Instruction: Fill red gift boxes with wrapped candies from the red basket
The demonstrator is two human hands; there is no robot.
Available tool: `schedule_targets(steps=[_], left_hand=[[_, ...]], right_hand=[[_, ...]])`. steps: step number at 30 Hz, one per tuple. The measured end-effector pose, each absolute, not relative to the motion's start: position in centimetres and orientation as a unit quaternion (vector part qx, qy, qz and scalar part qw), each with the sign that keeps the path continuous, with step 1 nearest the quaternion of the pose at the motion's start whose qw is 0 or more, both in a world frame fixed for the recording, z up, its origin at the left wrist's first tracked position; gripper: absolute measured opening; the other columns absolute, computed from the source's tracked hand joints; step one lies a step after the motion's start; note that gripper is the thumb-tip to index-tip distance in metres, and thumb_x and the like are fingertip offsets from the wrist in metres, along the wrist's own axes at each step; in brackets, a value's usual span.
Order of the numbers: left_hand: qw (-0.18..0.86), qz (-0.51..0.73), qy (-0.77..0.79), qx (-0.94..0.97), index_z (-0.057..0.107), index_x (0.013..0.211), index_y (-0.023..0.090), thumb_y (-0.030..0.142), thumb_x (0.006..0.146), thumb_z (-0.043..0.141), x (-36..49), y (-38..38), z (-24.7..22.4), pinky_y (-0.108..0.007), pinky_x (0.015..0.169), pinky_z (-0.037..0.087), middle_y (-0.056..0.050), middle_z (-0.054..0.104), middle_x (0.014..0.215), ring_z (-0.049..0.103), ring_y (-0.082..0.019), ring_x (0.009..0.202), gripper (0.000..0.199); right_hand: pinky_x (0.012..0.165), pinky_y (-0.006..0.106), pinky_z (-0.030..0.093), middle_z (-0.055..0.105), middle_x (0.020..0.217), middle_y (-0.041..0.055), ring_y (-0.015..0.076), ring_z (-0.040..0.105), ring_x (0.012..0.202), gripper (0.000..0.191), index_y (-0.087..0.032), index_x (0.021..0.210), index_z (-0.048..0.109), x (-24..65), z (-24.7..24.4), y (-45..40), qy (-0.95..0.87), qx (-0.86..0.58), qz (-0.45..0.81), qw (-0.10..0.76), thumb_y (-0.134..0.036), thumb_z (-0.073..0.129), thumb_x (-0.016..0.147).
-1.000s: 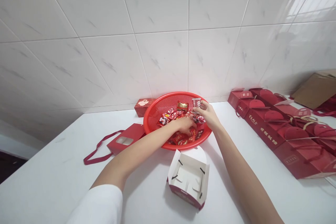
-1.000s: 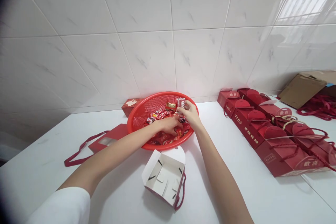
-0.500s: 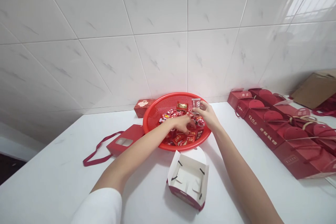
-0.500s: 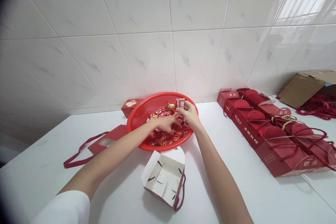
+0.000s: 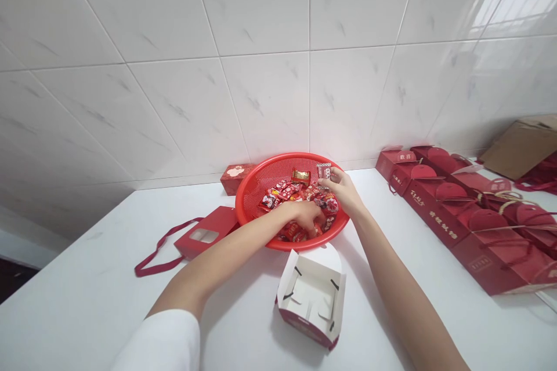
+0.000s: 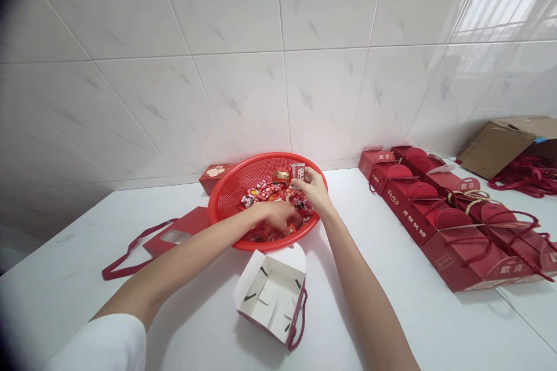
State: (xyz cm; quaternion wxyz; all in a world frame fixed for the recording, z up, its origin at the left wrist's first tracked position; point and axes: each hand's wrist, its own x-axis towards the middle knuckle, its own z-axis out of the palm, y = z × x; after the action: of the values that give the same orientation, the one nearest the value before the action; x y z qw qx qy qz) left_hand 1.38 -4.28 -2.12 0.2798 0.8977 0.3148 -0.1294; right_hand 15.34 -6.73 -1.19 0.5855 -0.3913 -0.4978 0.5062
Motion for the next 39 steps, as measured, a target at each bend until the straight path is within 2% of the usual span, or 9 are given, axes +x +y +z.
schedule_targets(steps=[2,5,10,13,17,25,33,39], left_hand=[[0.292,-0.102,0.331,0.892,0.07,0.064,0.022,0.018,0.057,0.08,1.1,-4.0,-2.1,-0.026,0.06,0.041,0.003,0.064,0.06,0.057,-0.017,0.059,0.013],[0.299,-0.034,0.357,0.884,0.071,0.069,0.021,0.021,0.062,0.078,0.2,-2.9,-1.6,-0.026,0.061,0.042,0.003,0.063,0.061,0.056,-0.017,0.06,0.01],[0.329,0.138,0.405,0.842,0.072,0.091,0.016,0.035,0.081,0.064,-1.8,-0.8,-0.3,-0.027,0.075,0.047,-0.003,0.07,0.085,0.062,-0.019,0.081,0.023],[0.37,0.212,0.415,0.803,0.071,0.098,0.014,0.042,0.085,0.059,-2.5,-0.1,0.0,-0.028,0.081,0.048,-0.006,0.072,0.098,0.064,-0.019,0.09,0.033],[0.427,0.26,0.422,0.756,0.072,0.094,0.015,0.045,0.081,0.066,-2.6,0.0,0.0,-0.028,0.082,0.049,-0.006,0.073,0.094,0.064,-0.019,0.089,0.033],[0.524,0.289,0.415,0.685,0.072,0.088,0.015,0.044,0.068,0.083,-2.5,-0.4,0.4,-0.03,0.07,0.053,-0.004,0.071,0.085,0.066,-0.016,0.074,0.036],[0.54,0.358,0.39,0.654,0.07,0.092,0.013,0.032,0.063,0.089,-2.4,0.1,0.0,-0.029,0.067,0.052,-0.001,0.07,0.074,0.065,-0.014,0.066,0.04],[0.543,0.382,0.36,0.655,0.071,0.097,0.013,0.033,0.064,0.089,-2.1,-0.3,0.3,-0.03,0.071,0.053,-0.003,0.073,0.081,0.067,-0.016,0.072,0.043]], right_hand=[[0.077,0.035,0.054,0.074,0.085,0.0008,0.0237,0.069,0.086,0.03,-0.023,0.087,0.065,15.3,-1.2,-6.7,-0.499,-0.39,0.505,0.586,-0.032,0.078,0.062],[0.077,0.035,0.054,0.074,0.085,0.0005,0.023,0.069,0.086,0.029,-0.022,0.086,0.065,15.4,-1.3,-6.6,-0.501,-0.389,0.502,0.588,-0.032,0.078,0.062],[0.075,0.035,0.053,0.072,0.081,-0.0002,0.0221,0.068,0.082,0.027,-0.022,0.083,0.064,15.4,-1.2,-6.6,-0.503,-0.391,0.5,0.588,-0.033,0.077,0.062],[0.075,0.035,0.054,0.073,0.082,0.0003,0.023,0.068,0.084,0.026,-0.023,0.083,0.064,15.4,-1.1,-6.6,-0.505,-0.391,0.5,0.585,-0.033,0.077,0.062],[0.076,0.035,0.054,0.073,0.083,0.0005,0.0235,0.068,0.086,0.027,-0.023,0.084,0.064,15.4,-1.2,-6.6,-0.506,-0.39,0.504,0.581,-0.033,0.077,0.063],[0.078,0.035,0.053,0.072,0.082,0.0,0.0237,0.068,0.088,0.026,-0.023,0.083,0.063,15.4,-1.2,-6.6,-0.507,-0.386,0.5,0.587,-0.032,0.077,0.062],[0.077,0.036,0.055,0.075,0.095,0.0027,0.0234,0.07,0.089,0.028,-0.023,0.087,0.065,15.2,-1.4,-6.5,-0.509,-0.385,0.502,0.584,-0.031,0.076,0.063],[0.075,0.036,0.055,0.076,0.096,0.0041,0.0242,0.07,0.088,0.032,-0.022,0.088,0.066,15.3,-1.5,-6.6,-0.517,-0.382,0.503,0.577,-0.034,0.08,0.062]])
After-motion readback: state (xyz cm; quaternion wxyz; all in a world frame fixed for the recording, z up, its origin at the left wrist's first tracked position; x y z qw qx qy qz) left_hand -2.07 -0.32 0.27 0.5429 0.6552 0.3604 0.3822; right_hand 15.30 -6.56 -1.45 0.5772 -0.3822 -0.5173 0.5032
